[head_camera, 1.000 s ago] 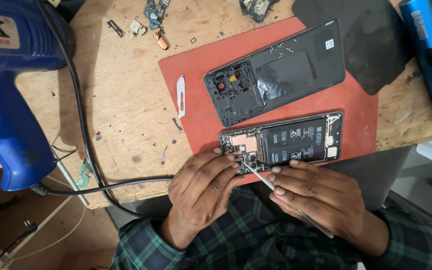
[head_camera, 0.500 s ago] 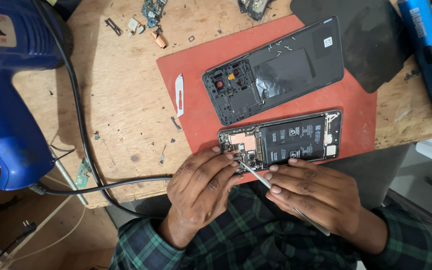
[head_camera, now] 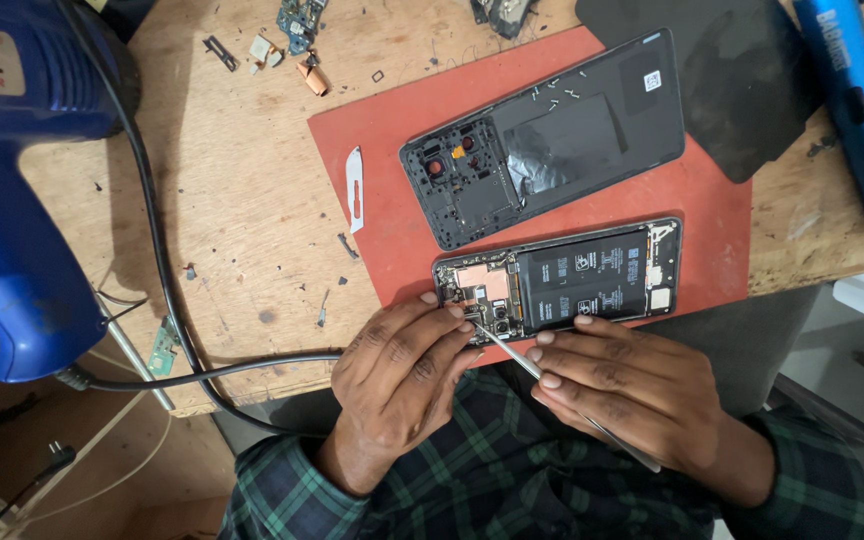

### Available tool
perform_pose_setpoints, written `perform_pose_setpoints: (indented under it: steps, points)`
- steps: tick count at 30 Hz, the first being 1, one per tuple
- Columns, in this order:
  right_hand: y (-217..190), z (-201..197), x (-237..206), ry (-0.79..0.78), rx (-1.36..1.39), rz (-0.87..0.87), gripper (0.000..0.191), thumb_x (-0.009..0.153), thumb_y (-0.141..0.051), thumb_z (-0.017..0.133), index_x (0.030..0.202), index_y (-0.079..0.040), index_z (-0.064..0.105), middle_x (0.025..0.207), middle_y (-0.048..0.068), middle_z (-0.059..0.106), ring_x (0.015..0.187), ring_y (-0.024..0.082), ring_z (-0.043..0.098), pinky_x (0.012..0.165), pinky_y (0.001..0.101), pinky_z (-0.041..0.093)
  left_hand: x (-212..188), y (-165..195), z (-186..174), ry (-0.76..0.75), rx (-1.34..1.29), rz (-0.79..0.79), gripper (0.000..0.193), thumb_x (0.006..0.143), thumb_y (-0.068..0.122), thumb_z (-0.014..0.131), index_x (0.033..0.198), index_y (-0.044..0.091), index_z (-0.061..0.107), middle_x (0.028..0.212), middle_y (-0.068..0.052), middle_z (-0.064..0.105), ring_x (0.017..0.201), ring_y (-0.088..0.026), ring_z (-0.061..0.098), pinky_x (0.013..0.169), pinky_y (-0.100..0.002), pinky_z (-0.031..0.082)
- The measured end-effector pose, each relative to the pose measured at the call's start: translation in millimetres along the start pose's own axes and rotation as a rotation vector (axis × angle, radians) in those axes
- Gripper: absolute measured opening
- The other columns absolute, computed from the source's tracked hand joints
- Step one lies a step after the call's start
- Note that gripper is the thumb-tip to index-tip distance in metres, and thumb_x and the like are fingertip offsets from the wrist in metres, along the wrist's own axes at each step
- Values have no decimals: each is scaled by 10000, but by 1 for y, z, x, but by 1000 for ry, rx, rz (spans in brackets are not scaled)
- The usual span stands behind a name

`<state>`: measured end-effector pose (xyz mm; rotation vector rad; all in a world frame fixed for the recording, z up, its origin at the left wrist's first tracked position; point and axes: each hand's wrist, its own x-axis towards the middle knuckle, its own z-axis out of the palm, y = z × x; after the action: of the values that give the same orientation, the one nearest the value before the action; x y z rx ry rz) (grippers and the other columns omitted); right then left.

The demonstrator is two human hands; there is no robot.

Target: The person uses tweezers to place and adjust small components inside a disassembled smartphone on a workbench. They repeatedly pick up tiny parts, position them on the motherboard, and make fine adjustments while the phone remains open on a red mat.

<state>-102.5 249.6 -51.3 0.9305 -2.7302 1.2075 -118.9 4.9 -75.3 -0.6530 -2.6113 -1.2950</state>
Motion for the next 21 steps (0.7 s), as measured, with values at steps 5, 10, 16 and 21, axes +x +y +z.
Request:
perform_pose_setpoints:
  steps: [5, 10, 16, 21]
  points:
    - [3, 4, -3, 0, -15, -1, 273, 800, -155, 897, 991, -90, 714, 1051, 119, 772, 1033, 245, 759, 932, 429, 617, -2, -2, 2, -3, 2, 0, 276, 784, 136, 897, 1015, 34, 786, 1105, -70, 731, 1088, -266, 710, 935, -385, 625]
    - [4, 6, -5, 10, -15, -1, 274, 803, -165, 895, 998, -102, 713, 1063, 111, 772, 1049, 240, 755, 942, 426, 616, -3, -3, 4, -13, 7, -5, 274, 788, 141, 892, 1021, 42, 787, 1116, -64, 729, 1097, -260, 708, 942, -382, 626]
    - [2, 5, -4, -1, 0, 10, 255, 799, -171, 891, 981, -104, 725, 1056, 108, 774, 1045, 240, 757, 939, 427, 614, -3, -3, 3, -14, 14, -5, 272, 795, 134, 890, 1026, 36, 786, 1121, -63, 728, 1097, -259, 707, 939, -376, 628]
    - [-1, 2, -1, 5, -12, -15, 231, 805, -158, 892, 953, -79, 735, 1048, 127, 772, 1040, 252, 757, 932, 436, 613, -3, 0, 0, -8, 12, 0, 271, 792, 132, 888, 1023, 33, 788, 1118, -68, 730, 1098, -260, 708, 936, -374, 629]
